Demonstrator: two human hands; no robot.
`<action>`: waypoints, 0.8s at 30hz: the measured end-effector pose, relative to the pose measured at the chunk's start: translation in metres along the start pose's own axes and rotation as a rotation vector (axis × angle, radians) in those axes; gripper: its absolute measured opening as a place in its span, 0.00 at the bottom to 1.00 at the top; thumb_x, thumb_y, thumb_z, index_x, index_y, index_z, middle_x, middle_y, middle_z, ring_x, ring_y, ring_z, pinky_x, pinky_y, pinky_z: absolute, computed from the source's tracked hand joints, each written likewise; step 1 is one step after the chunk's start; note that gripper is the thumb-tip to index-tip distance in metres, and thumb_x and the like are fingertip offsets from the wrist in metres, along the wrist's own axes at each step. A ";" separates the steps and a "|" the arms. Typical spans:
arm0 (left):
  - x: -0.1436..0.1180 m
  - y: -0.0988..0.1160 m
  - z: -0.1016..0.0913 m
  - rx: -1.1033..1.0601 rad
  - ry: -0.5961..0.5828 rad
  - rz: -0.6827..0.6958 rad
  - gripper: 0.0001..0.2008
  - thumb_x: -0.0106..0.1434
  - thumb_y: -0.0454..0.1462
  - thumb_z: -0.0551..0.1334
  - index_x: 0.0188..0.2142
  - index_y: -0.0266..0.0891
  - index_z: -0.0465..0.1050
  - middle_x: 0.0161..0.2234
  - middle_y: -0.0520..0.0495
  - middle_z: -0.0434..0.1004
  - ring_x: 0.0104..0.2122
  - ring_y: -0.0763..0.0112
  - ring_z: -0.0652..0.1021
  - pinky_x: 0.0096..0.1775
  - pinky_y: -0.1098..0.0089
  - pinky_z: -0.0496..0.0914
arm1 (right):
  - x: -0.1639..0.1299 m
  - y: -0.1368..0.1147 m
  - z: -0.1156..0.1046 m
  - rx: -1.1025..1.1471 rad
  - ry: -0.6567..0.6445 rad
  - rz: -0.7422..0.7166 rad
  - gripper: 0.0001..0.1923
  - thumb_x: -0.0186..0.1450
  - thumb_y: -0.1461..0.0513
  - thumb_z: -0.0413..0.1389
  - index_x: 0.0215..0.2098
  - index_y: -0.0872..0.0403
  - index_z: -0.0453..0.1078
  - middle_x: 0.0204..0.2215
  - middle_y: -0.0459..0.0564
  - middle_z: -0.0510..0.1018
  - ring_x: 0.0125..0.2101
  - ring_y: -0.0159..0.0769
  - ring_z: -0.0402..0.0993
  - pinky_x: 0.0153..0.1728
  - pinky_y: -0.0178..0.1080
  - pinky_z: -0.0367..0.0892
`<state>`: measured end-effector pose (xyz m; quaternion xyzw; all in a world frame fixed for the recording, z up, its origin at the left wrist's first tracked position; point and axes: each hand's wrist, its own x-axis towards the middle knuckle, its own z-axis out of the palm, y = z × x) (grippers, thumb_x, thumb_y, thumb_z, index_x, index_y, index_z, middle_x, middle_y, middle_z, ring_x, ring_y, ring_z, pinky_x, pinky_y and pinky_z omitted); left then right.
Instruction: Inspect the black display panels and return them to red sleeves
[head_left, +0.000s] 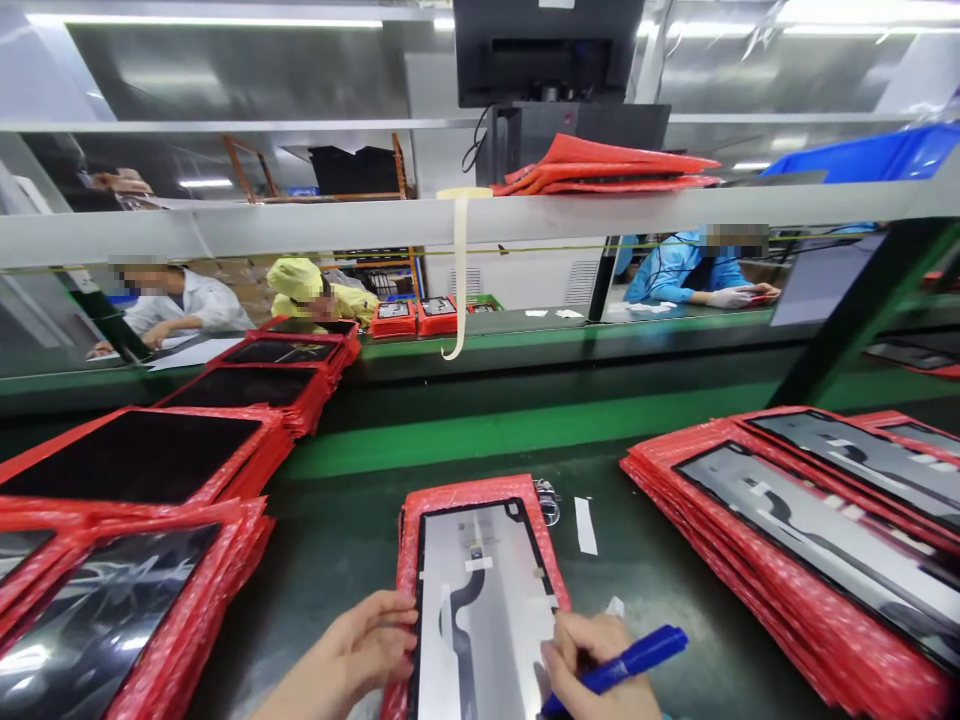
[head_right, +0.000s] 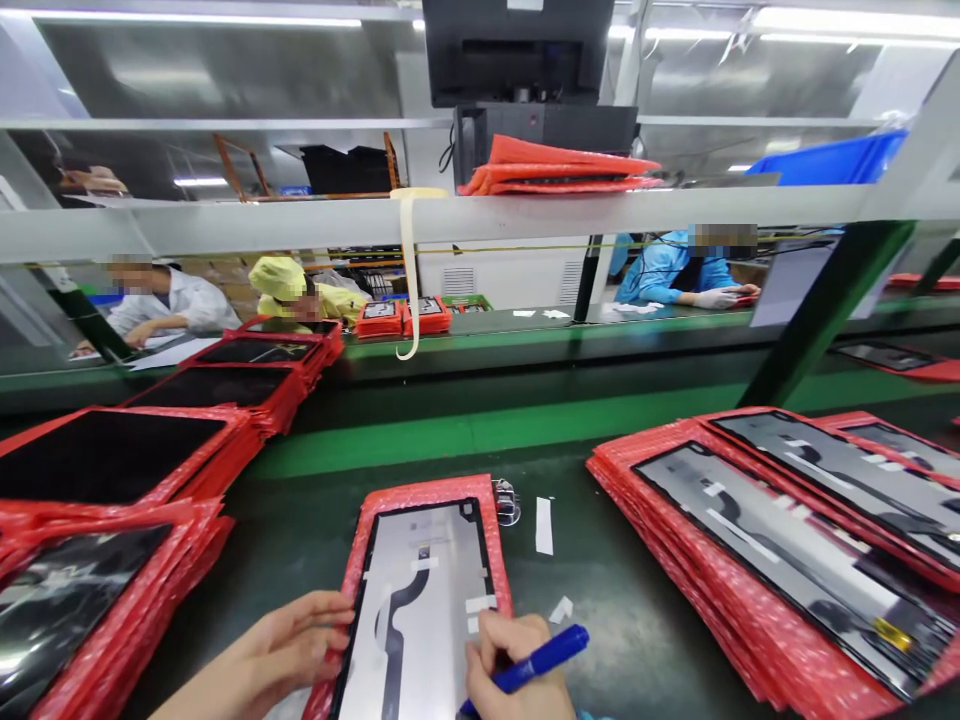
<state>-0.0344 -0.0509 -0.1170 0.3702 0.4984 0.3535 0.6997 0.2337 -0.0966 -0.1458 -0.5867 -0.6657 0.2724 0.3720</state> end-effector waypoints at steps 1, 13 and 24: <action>0.001 0.001 0.000 -0.023 0.009 -0.022 0.19 0.38 0.40 0.76 0.32 0.39 0.77 0.35 0.43 0.78 0.36 0.62 0.77 0.40 0.64 0.69 | 0.000 0.000 0.001 -0.023 -0.014 -0.009 0.20 0.60 0.61 0.51 0.17 0.51 0.45 0.15 0.40 0.56 0.19 0.30 0.55 0.27 0.35 0.56; 0.002 0.019 0.008 -0.205 0.056 -0.115 0.15 0.42 0.29 0.70 0.34 0.35 0.80 0.38 0.40 0.81 0.41 0.60 0.78 0.44 0.64 0.70 | -0.003 -0.003 0.004 -0.005 -0.051 0.040 0.18 0.55 0.65 0.52 0.16 0.51 0.44 0.13 0.39 0.54 0.19 0.31 0.54 0.27 0.36 0.54; -0.003 0.041 0.052 -0.089 -0.240 -0.049 0.10 0.54 0.34 0.66 0.37 0.32 0.78 0.31 0.41 0.81 0.32 0.63 0.78 0.38 0.67 0.68 | 0.012 -0.004 0.002 0.821 -0.151 0.147 0.24 0.60 0.44 0.55 0.21 0.50 0.54 0.11 0.36 0.59 0.13 0.25 0.52 0.16 0.30 0.48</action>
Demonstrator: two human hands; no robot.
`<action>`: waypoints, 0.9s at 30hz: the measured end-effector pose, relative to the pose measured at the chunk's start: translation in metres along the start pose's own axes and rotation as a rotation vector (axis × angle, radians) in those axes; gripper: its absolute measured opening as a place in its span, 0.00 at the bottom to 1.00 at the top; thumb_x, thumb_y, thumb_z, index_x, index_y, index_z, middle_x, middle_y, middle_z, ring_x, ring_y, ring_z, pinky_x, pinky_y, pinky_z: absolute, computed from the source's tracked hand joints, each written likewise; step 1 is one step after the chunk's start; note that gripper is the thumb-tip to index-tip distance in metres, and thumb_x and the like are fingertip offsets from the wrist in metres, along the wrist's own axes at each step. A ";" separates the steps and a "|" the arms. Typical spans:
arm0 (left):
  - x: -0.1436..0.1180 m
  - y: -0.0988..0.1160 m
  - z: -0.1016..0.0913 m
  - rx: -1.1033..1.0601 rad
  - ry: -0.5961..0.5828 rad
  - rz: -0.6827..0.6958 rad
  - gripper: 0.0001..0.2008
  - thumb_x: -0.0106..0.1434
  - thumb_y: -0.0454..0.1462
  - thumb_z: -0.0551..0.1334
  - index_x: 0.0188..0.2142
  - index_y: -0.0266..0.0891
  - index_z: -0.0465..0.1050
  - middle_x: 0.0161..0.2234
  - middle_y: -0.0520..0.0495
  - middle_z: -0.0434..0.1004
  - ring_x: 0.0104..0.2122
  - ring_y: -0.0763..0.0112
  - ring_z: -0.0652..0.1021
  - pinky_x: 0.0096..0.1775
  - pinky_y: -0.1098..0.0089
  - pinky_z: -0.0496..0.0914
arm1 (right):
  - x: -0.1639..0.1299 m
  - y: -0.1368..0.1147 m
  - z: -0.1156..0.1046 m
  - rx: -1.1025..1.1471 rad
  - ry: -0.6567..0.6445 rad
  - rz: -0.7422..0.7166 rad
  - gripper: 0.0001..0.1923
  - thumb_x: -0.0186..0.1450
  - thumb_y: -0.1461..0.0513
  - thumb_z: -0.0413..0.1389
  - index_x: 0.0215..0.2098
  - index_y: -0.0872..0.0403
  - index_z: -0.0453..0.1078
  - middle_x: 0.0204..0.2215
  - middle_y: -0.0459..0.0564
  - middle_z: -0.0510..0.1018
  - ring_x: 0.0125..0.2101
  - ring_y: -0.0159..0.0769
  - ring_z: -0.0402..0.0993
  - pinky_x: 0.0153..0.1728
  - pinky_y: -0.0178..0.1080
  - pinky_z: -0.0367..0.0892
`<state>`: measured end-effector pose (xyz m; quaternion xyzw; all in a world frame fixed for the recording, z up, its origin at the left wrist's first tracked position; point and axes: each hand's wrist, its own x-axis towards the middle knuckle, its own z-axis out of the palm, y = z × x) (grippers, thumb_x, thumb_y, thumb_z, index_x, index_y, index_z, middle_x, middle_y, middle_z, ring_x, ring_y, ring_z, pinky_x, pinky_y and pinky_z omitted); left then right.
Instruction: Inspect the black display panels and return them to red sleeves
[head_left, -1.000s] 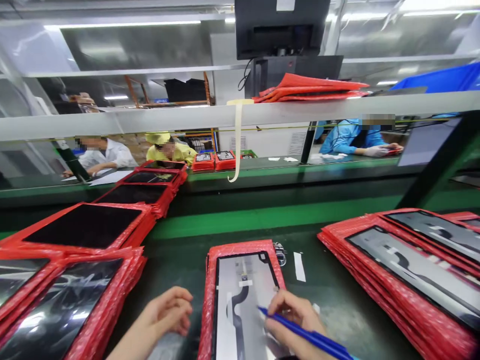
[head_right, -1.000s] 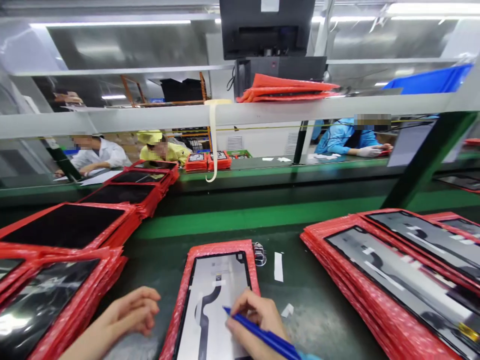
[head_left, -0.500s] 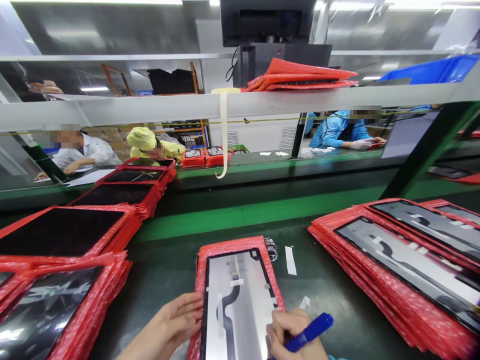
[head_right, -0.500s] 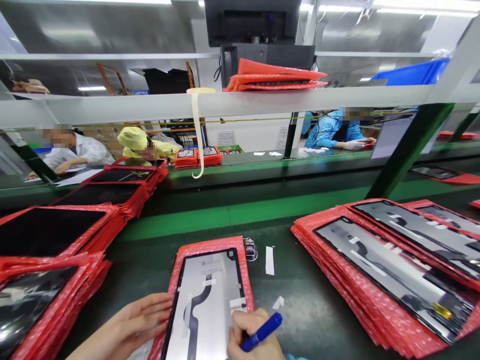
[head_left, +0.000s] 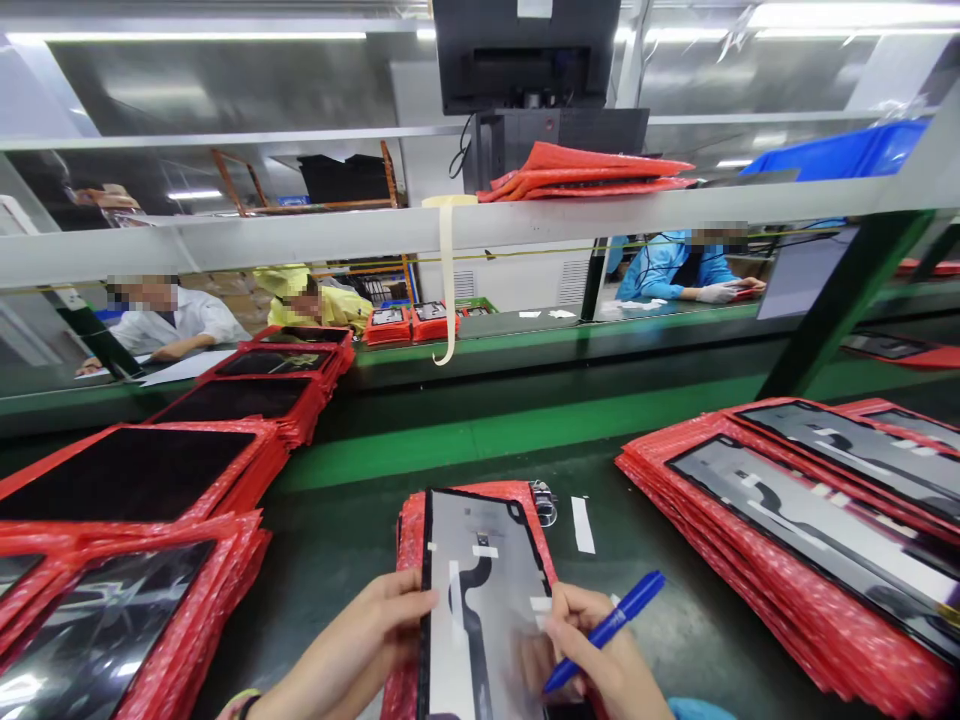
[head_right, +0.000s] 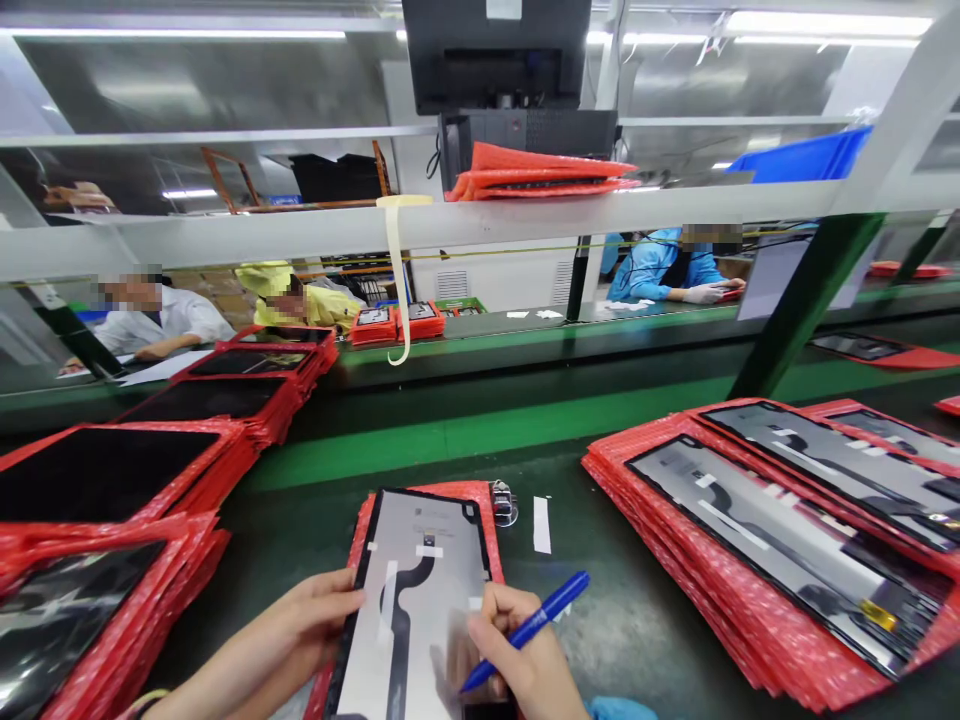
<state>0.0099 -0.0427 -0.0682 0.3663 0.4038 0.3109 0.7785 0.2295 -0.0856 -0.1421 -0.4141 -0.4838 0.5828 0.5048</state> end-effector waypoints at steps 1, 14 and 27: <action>0.001 -0.002 0.007 -0.013 0.015 0.004 0.13 0.53 0.32 0.66 0.40 0.33 0.77 0.32 0.42 0.81 0.33 0.62 0.79 0.40 0.66 0.68 | 0.001 0.002 0.000 0.011 -0.004 0.004 0.24 0.60 0.43 0.55 0.22 0.51 0.55 0.11 0.36 0.59 0.12 0.23 0.51 0.16 0.30 0.47; -0.003 0.017 0.019 0.068 0.263 0.393 0.31 0.49 0.28 0.60 0.55 0.42 0.66 0.47 0.51 0.78 0.46 0.62 0.77 0.45 0.69 0.68 | 0.003 -0.074 -0.027 -0.160 0.329 -0.413 0.12 0.63 0.52 0.58 0.37 0.51 0.74 0.25 0.46 0.77 0.22 0.31 0.67 0.22 0.33 0.64; -0.014 0.066 0.019 0.122 0.331 0.722 0.30 0.51 0.32 0.65 0.55 0.46 0.68 0.49 0.52 0.78 0.47 0.63 0.76 0.45 0.71 0.69 | 0.045 -0.113 0.004 -0.112 0.235 -0.228 0.19 0.60 0.49 0.61 0.46 0.50 0.76 0.43 0.52 0.82 0.44 0.46 0.78 0.41 0.41 0.75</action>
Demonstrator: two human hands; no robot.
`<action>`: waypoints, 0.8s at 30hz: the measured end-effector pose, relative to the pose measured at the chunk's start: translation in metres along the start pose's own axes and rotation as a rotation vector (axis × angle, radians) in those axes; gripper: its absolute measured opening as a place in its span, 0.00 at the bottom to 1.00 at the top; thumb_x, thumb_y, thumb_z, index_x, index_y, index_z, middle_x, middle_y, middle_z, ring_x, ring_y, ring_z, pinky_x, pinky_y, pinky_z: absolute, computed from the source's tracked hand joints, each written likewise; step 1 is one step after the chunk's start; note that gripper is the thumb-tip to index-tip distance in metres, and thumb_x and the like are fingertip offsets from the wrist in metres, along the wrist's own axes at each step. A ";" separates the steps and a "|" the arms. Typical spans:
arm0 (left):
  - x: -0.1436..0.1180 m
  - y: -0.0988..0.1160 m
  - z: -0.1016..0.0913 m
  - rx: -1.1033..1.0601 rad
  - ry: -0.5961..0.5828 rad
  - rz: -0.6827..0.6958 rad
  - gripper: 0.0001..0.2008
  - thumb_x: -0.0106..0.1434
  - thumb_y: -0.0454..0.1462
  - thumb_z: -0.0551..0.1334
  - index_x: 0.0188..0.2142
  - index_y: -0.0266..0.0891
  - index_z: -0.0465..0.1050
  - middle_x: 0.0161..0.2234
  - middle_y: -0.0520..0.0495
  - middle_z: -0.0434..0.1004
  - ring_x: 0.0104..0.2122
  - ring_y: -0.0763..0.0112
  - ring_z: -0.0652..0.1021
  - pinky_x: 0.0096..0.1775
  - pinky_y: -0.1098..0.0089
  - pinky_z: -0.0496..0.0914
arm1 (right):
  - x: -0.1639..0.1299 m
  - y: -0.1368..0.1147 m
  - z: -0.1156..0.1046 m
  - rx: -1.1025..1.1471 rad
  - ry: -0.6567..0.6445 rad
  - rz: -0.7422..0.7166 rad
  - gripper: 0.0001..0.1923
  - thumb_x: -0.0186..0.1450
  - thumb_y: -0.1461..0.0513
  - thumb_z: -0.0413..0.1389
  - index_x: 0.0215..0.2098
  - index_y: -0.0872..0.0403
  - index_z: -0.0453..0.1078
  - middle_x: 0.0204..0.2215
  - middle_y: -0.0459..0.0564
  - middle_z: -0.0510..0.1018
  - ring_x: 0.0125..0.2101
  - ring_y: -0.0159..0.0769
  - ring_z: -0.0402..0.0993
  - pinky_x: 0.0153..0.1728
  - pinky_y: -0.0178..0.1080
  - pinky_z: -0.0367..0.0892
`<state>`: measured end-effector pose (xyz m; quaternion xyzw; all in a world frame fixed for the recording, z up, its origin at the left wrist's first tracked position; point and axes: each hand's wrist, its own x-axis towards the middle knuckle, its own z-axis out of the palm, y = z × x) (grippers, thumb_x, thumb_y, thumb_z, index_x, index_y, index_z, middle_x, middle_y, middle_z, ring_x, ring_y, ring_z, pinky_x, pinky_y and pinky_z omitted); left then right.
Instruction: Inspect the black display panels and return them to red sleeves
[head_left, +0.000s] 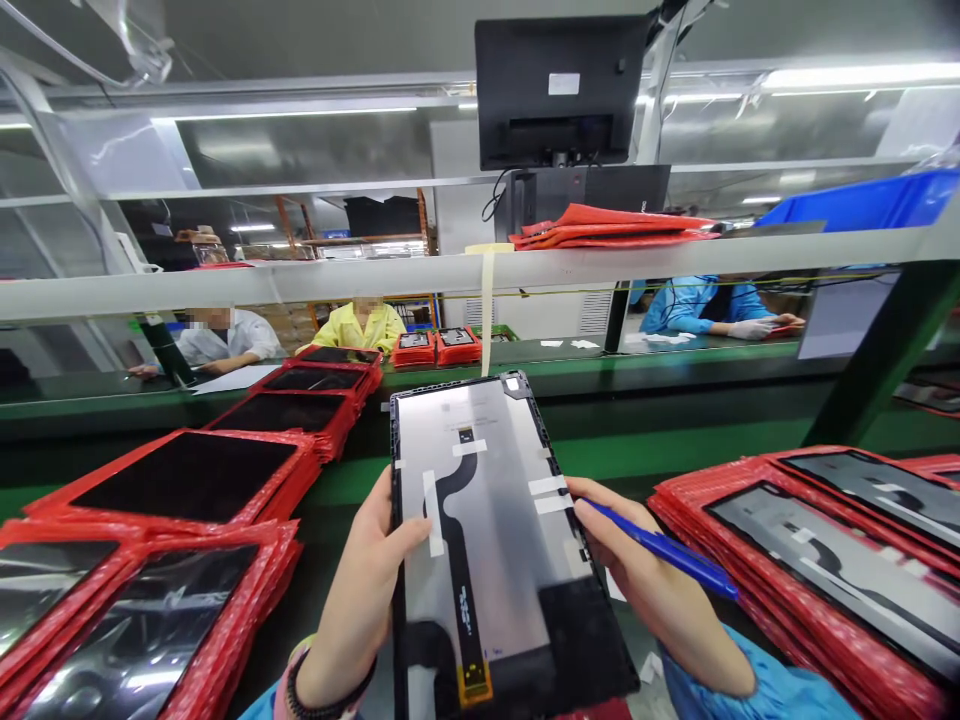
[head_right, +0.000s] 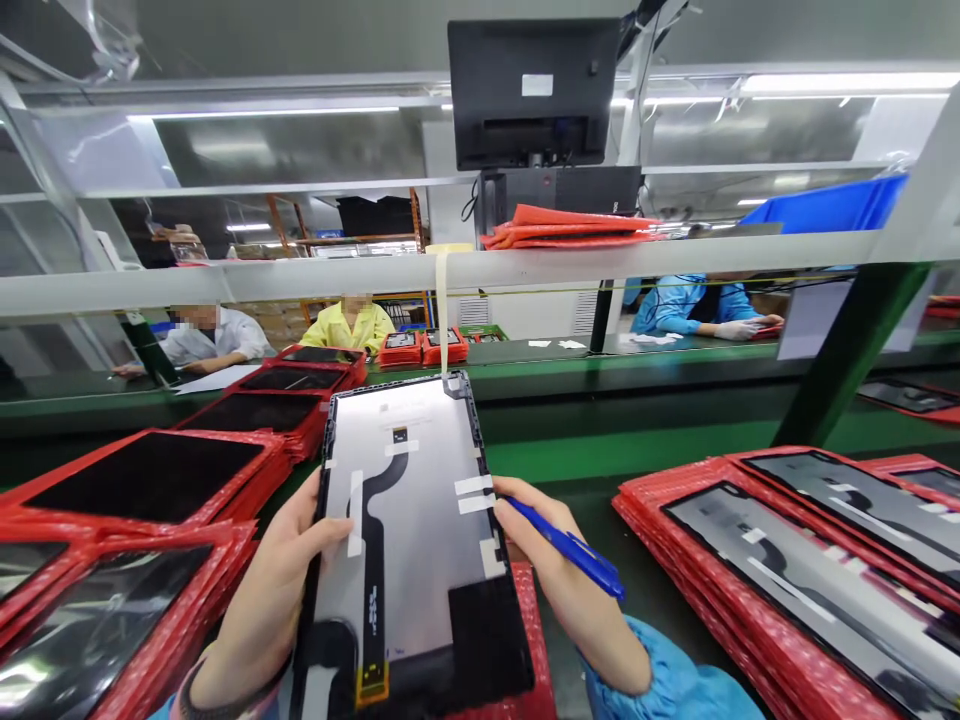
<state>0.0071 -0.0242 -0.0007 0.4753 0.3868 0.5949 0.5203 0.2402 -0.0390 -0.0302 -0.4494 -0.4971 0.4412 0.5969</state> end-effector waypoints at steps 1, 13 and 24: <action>0.002 0.002 0.000 0.002 0.005 0.021 0.30 0.50 0.32 0.65 0.55 0.45 0.68 0.48 0.52 0.79 0.47 0.63 0.77 0.45 0.71 0.69 | -0.001 0.002 0.004 0.020 0.033 0.011 0.20 0.58 0.49 0.63 0.44 0.49 0.77 0.45 0.51 0.82 0.47 0.47 0.77 0.44 0.42 0.74; 0.013 -0.003 -0.013 0.025 0.060 0.061 0.29 0.51 0.32 0.64 0.54 0.48 0.69 0.49 0.56 0.78 0.48 0.64 0.76 0.44 0.74 0.70 | -0.004 -0.012 0.026 0.296 0.002 0.146 0.17 0.49 0.61 0.65 0.39 0.48 0.78 0.38 0.49 0.84 0.42 0.47 0.78 0.41 0.45 0.72; 0.019 -0.007 -0.020 -0.123 0.188 -0.030 0.38 0.39 0.38 0.69 0.54 0.45 0.69 0.36 0.51 0.83 0.34 0.60 0.81 0.29 0.74 0.75 | -0.015 -0.024 0.025 0.230 -0.386 0.081 0.24 0.50 0.68 0.56 0.45 0.47 0.76 0.37 0.46 0.79 0.36 0.39 0.72 0.42 0.42 0.65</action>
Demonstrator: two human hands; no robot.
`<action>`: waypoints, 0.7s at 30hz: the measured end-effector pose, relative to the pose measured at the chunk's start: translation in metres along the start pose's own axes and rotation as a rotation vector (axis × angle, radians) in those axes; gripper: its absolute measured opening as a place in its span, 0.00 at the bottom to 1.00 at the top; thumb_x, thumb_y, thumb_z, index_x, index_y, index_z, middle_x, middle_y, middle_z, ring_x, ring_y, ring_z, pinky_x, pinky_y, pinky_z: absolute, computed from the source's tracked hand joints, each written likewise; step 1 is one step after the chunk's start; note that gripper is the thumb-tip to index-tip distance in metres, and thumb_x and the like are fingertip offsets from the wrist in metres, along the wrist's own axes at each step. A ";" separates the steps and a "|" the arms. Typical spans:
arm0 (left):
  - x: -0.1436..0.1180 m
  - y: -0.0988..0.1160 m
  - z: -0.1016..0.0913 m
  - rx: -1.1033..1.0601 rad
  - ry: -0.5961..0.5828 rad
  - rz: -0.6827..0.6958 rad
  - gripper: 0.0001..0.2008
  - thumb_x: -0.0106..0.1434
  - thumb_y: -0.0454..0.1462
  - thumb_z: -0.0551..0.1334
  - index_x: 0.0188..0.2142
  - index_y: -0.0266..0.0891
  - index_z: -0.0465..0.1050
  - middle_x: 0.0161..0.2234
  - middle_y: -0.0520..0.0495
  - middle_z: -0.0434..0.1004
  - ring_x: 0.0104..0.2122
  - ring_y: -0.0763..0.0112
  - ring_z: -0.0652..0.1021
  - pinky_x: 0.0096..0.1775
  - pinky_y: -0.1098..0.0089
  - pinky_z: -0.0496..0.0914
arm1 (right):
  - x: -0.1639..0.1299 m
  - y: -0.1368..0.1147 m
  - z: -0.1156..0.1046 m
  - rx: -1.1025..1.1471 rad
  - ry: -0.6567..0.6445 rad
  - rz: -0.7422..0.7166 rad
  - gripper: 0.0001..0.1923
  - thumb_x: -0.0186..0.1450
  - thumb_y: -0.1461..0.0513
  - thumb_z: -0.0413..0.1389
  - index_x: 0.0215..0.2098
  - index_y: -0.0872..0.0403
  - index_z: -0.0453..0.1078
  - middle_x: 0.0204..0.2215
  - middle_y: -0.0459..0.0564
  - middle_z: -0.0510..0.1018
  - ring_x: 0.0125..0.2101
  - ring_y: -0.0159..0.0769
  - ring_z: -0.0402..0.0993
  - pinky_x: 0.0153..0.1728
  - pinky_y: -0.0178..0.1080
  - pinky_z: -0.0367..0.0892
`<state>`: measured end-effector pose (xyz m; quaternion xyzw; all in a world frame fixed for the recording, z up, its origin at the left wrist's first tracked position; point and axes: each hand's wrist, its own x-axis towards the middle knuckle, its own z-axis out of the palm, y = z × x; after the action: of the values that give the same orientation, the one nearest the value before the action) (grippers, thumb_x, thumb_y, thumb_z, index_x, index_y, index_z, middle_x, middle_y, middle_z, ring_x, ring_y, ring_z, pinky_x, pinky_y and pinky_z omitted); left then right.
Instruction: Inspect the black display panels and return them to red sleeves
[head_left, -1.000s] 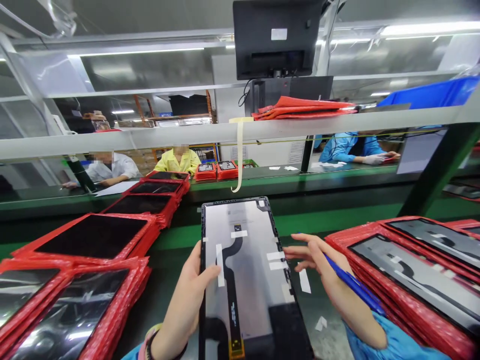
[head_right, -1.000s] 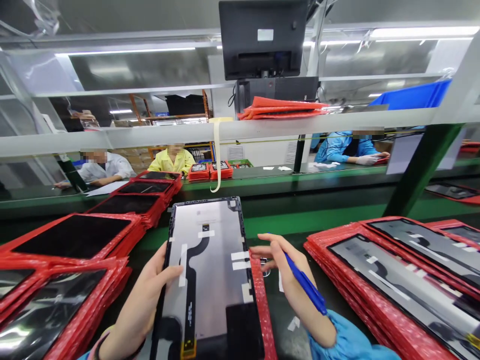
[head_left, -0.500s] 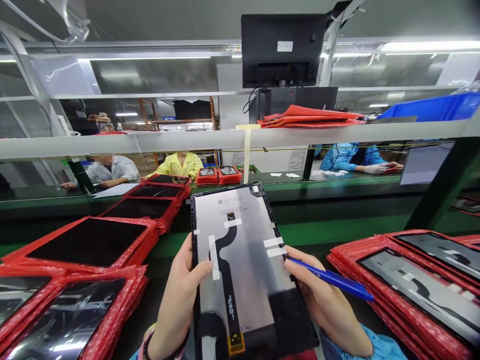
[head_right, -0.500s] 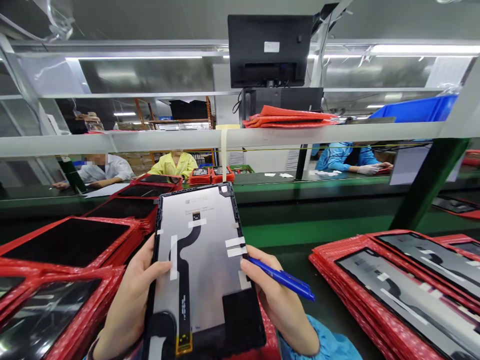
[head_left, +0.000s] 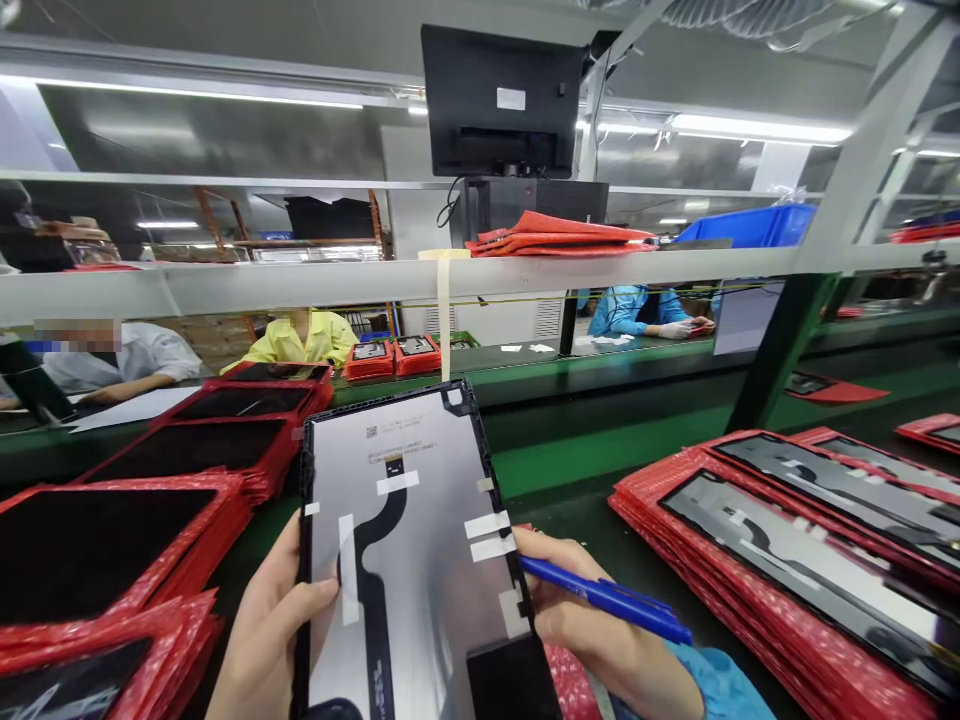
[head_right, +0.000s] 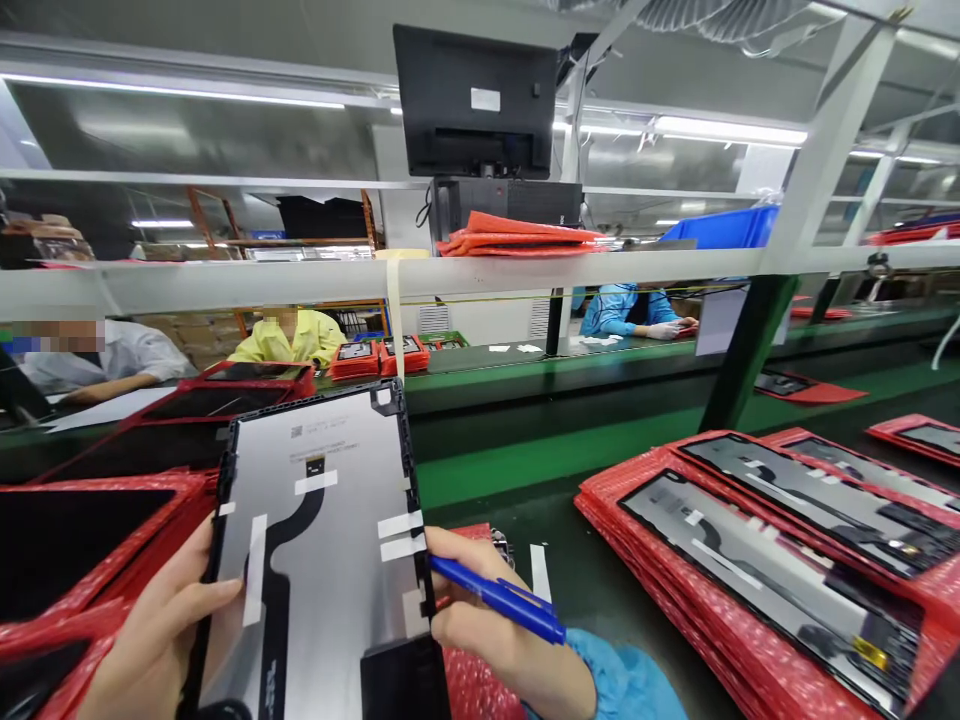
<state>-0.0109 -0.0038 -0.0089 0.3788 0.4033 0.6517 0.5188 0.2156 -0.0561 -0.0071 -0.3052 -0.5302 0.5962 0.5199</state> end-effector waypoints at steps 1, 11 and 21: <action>0.001 -0.001 -0.001 -0.001 0.013 0.003 0.38 0.38 0.37 0.69 0.53 0.45 0.69 0.36 0.51 0.83 0.35 0.59 0.82 0.29 0.74 0.75 | -0.001 0.001 0.001 -0.012 0.033 0.003 0.23 0.51 0.68 0.57 0.45 0.47 0.76 0.37 0.46 0.79 0.35 0.38 0.72 0.42 0.41 0.65; -0.018 0.000 0.009 0.041 0.078 -0.008 0.37 0.39 0.36 0.69 0.52 0.47 0.69 0.32 0.54 0.83 0.30 0.66 0.82 0.24 0.81 0.73 | 0.007 0.005 0.006 -0.482 0.260 -0.117 0.05 0.62 0.62 0.53 0.28 0.51 0.67 0.20 0.39 0.59 0.23 0.31 0.55 0.26 0.34 0.56; -0.004 -0.006 0.001 0.076 0.030 0.100 0.31 0.43 0.38 0.71 0.50 0.46 0.72 0.40 0.57 0.83 0.40 0.70 0.81 0.36 0.85 0.72 | 0.005 0.024 0.001 -0.180 0.359 -0.101 0.10 0.56 0.58 0.62 0.37 0.50 0.75 0.26 0.42 0.71 0.29 0.33 0.68 0.33 0.36 0.66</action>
<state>-0.0067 -0.0071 -0.0139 0.4080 0.4163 0.6665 0.4648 0.2062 -0.0488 -0.0291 -0.4248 -0.4949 0.4557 0.6058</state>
